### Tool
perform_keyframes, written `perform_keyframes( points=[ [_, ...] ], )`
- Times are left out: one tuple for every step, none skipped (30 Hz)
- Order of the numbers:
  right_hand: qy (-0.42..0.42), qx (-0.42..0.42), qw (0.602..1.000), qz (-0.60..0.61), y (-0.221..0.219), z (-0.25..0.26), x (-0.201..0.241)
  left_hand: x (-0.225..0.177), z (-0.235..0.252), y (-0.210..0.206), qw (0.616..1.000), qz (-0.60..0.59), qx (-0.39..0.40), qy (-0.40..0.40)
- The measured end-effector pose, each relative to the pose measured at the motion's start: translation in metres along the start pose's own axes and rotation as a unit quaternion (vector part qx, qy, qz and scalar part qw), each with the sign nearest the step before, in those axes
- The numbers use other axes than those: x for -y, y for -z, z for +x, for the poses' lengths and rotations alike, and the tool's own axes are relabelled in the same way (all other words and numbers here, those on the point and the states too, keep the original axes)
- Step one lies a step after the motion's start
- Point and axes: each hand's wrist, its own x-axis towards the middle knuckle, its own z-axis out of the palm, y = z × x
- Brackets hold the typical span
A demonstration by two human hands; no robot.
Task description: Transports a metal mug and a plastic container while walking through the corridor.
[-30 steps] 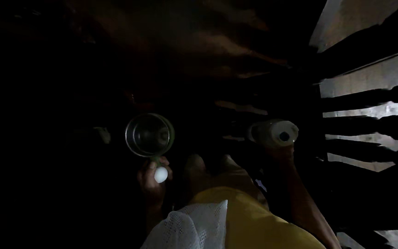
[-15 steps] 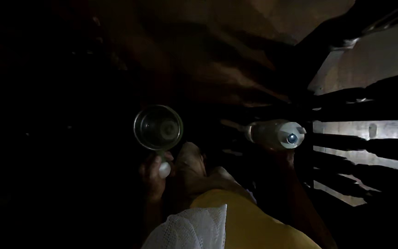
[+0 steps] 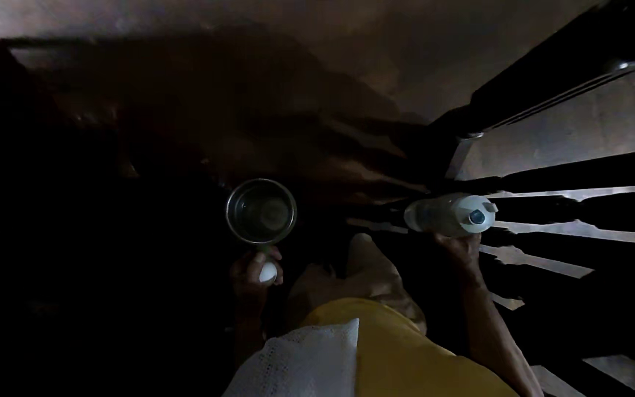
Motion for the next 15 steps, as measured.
perform_keyframes(
  points=[
    [0.0, -0.003, 1.0, 0.026, 0.005, 0.004, 0.007, -0.01, 0.01, -0.003, 1.0, 0.003, 0.011, -0.003],
    [0.0, -0.007, 0.999, 0.04, 0.01, 0.008, 0.014, -0.019, 0.021, -0.006, 1.0, 0.001, 0.022, -0.006],
    [0.001, -0.009, 0.999, 0.041, 0.013, 0.013, 0.02, -0.028, 0.032, -0.01, 0.999, -0.002, 0.034, -0.011],
    [-0.002, -0.012, 0.999, 0.037, 0.016, 0.018, 0.029, -0.035, 0.043, -0.014, 0.999, -0.006, 0.045, -0.013],
    [-0.008, -0.016, 1.0, 0.023, 0.018, 0.023, 0.039, -0.042, 0.054, -0.018, 0.999, -0.012, 0.05, -0.013],
    [-0.013, -0.016, 1.0, 0.011, 0.02, 0.03, 0.049, -0.049, 0.065, -0.024, 0.998, -0.017, 0.052, -0.012],
    [-0.014, -0.014, 1.0, 0.001, 0.021, 0.038, 0.06, -0.056, 0.077, -0.03, 0.998, -0.02, 0.051, -0.011],
    [-0.01, -0.01, 1.0, -0.004, 0.022, 0.046, 0.069, -0.063, 0.086, -0.035, 0.998, -0.017, 0.054, -0.009],
    [-0.004, -0.005, 1.0, -0.008, 0.024, 0.053, 0.076, -0.072, 0.094, -0.042, 0.998, -0.009, 0.055, -0.004],
    [-0.004, 0.0, 1.0, -0.005, 0.025, 0.06, 0.084, -0.084, 0.101, -0.048, 0.999, 0.004, 0.054, 0.004],
    [-0.002, 0.006, 1.0, -0.004, 0.027, 0.069, 0.093, -0.098, 0.108, -0.055, 0.998, 0.014, 0.055, 0.01],
    [-0.005, 0.009, 1.0, 0.002, 0.027, 0.077, 0.104, -0.113, 0.114, -0.062, 0.998, 0.023, 0.053, 0.016],
    [-0.008, 0.016, 1.0, 0.016, 0.029, 0.084, 0.116, -0.128, 0.12, -0.07, 0.998, 0.025, 0.049, 0.023],
    [-0.004, 0.024, 0.999, 0.033, 0.03, 0.092, 0.126, -0.142, 0.126, -0.078, 0.998, 0.029, 0.045, 0.028],
    [0.002, 0.031, 0.998, 0.046, 0.032, 0.099, 0.136, -0.155, 0.131, -0.085, 0.998, 0.027, 0.04, 0.03]
  ],
)
